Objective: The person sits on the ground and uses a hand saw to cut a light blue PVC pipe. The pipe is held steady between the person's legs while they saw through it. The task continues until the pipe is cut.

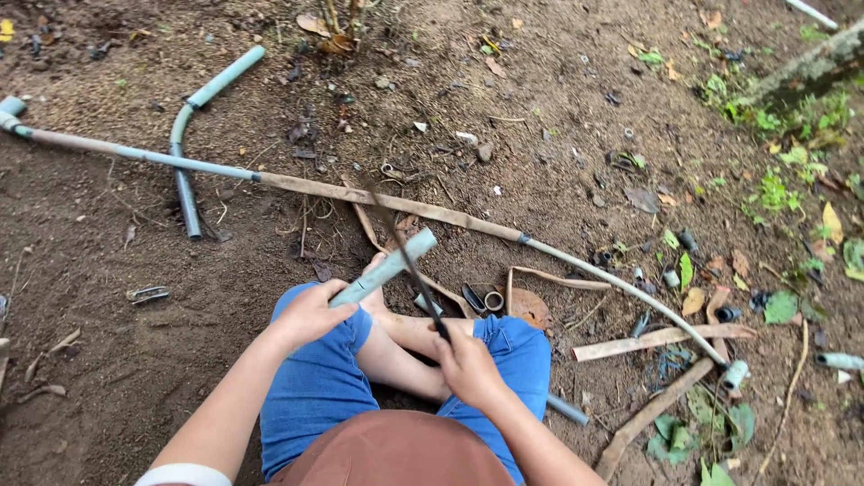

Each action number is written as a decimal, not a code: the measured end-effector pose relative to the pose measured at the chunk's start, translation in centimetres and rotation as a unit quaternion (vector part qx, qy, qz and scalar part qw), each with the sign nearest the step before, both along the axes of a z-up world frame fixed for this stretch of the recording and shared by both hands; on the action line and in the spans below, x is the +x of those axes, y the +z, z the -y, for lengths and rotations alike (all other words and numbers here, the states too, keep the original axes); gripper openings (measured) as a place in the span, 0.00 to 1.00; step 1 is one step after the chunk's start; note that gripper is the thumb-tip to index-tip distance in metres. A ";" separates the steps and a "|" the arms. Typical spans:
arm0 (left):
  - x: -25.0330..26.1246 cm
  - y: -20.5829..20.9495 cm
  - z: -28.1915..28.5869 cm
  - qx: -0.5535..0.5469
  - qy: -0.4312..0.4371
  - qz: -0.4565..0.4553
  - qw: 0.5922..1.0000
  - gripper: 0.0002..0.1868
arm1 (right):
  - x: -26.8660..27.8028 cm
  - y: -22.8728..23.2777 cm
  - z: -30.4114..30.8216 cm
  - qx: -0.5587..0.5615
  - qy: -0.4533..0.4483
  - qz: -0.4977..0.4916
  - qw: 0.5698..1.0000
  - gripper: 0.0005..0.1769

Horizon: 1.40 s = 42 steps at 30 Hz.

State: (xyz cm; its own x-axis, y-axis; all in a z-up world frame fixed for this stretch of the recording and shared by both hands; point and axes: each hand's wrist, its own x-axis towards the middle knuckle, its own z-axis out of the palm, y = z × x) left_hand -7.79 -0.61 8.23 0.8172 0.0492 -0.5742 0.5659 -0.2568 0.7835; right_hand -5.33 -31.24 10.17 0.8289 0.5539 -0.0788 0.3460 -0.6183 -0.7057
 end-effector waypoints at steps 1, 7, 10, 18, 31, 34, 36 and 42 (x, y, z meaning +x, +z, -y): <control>0.2 -0.2 0.2 0.062 0.011 0.022 0.998 0.23 | 0.1 0.9 0.4 0.015 -0.039 -0.018 0.999 0.18; 2.4 -0.9 0.4 -0.081 0.150 0.136 0.976 0.22 | -0.1 3.8 3.2 0.072 -0.108 0.011 0.992 0.18; 3.3 0.8 0.8 -0.141 0.178 0.106 0.968 0.24 | -0.9 3.9 3.7 0.075 -0.106 0.016 0.991 0.19; 3.3 1.1 1.1 -0.201 0.192 0.145 0.950 0.23 | -2.4 4.8 3.7 0.073 -0.053 0.025 0.996 0.18; 2.4 6.5 2.5 0.227 -0.027 0.163 0.960 0.26 | -3.7 4.3 4.1 0.046 -0.005 0.013 0.999 0.20; 2.7 5.6 3.0 0.287 -0.069 0.156 0.943 0.22 | -3.7 4.5 3.5 0.044 -0.004 -0.012 0.999 0.20; 2.7 5.2 3.3 0.299 -0.078 0.176 0.935 0.22 | -3.5 4.6 3.0 0.040 -0.003 -0.028 0.999 0.20; 2.9 6.3 4.1 0.309 -0.104 0.164 0.931 0.23 | -3.1 4.3 2.6 0.046 -0.015 -0.075 0.996 0.23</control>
State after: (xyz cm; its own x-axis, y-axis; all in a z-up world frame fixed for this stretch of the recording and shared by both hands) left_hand -4.92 -4.76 14.53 0.9723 0.1080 -0.2071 0.2099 -0.7932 0.5717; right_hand -8.45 -33.82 14.44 0.8284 0.5389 -0.1526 0.2144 -0.5568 -0.8025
